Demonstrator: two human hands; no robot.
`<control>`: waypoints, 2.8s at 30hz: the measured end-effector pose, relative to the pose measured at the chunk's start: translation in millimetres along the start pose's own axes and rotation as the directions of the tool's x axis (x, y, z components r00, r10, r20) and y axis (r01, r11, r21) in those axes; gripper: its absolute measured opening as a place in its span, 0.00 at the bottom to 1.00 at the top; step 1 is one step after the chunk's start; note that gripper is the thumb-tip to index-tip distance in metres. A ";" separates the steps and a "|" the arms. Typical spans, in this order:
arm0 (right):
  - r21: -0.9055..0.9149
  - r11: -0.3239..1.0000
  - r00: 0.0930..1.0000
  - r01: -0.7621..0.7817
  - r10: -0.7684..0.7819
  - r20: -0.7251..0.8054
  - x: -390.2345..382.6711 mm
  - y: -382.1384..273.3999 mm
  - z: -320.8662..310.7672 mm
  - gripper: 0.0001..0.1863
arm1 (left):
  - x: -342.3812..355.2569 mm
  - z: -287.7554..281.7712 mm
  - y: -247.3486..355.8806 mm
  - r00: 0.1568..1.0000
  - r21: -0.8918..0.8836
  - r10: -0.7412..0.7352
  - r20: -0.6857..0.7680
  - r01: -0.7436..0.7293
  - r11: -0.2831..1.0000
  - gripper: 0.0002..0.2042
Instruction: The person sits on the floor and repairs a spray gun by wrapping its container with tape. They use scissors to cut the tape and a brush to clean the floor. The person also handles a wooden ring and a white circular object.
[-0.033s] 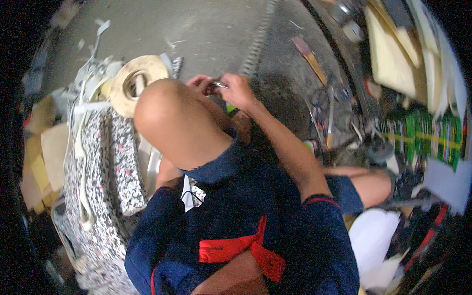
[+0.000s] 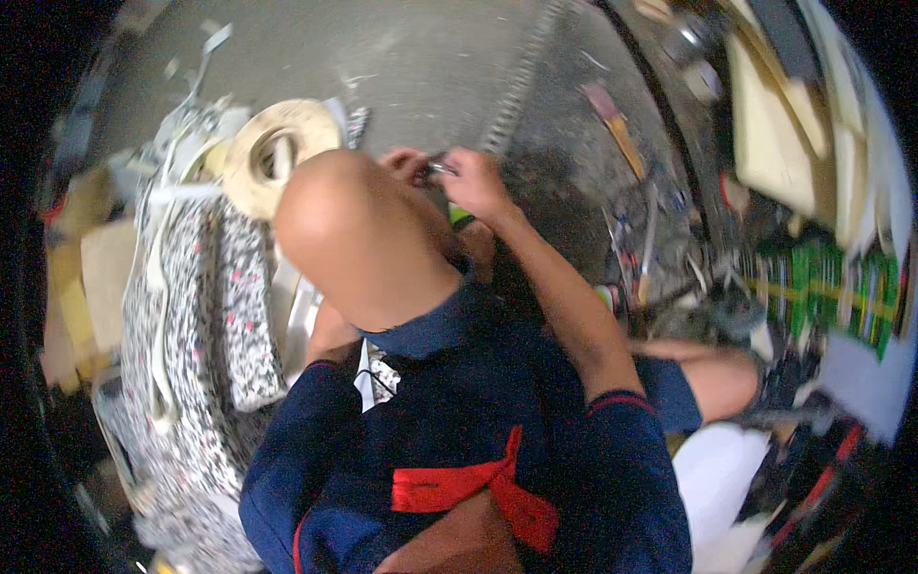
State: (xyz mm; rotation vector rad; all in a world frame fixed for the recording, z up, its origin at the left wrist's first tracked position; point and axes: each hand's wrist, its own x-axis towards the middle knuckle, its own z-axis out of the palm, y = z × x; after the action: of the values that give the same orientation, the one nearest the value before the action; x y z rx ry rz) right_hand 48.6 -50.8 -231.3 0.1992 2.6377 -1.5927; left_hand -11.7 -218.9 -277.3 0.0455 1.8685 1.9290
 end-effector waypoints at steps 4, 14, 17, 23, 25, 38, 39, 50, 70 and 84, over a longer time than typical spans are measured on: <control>-0.200 0.979 0.999 -0.046 0.041 -0.029 7.6 24.2 7.2 0.15 | -18.1 -38.9 -35.0 0.956 0.070 0.046 -0.290 -0.027 0.997 0.19; -0.332 0.943 0.980 -0.022 0.086 0.179 14.8 85.9 5.1 0.18 | 51.7 -189.2 -7.0 0.948 0.940 0.097 -0.304 0.282 0.191 0.43; -0.240 0.968 0.977 -0.068 0.114 0.181 25.9 75.7 18.6 0.19 | 103.1 -240.4 0.3 0.815 0.667 -0.035 -0.578 0.497 0.556 0.46; -0.181 0.981 0.974 -0.077 0.113 0.196 53.2 64.8 45.3 0.18 | 138.0 -271.0 -16.9 0.793 0.525 -0.353 -0.497 0.599 0.605 0.50; -0.227 0.973 0.911 0.051 0.047 0.409 61.1 64.4 55.9 0.17 | 144.7 -273.5 -20.6 0.866 0.253 -0.466 -0.180 0.499 0.829 0.47; -0.315 0.922 0.830 0.225 -0.013 0.557 112.1 73.1 118.3 0.16 | -8.9 -215.3 43.4 0.779 0.269 -0.254 -0.574 0.471 0.840 0.41; -0.365 0.880 0.765 0.305 0.001 0.644 126.7 73.1 124.8 0.17 | -30.0 -210.4 53.5 0.798 0.196 -0.266 -0.541 0.428 0.882 0.39; -0.295 0.912 0.901 0.285 -0.150 0.406 225.1 5.1 213.3 0.17 | -125.6 -172.6 14.0 0.808 0.455 -0.320 -0.495 0.555 0.696 0.35; -0.462 0.703 0.687 0.541 -0.052 0.725 267.9 14.8 285.0 0.12 | -120.4 -194.7 -42.3 0.735 0.553 -0.357 -0.576 0.672 0.492 0.38; -0.713 0.697 0.996 0.080 -0.033 0.080 405.0 48.2 188.6 0.13 | -108.9 -196.2 -39.2 0.694 0.561 -0.457 -0.556 0.719 0.411 0.41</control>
State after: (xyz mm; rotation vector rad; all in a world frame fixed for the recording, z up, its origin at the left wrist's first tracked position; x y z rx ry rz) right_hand -349.7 -162.0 -407.2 0.0206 2.9886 -0.4423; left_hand 32.9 -441.2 -299.9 -0.6508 2.3312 0.5825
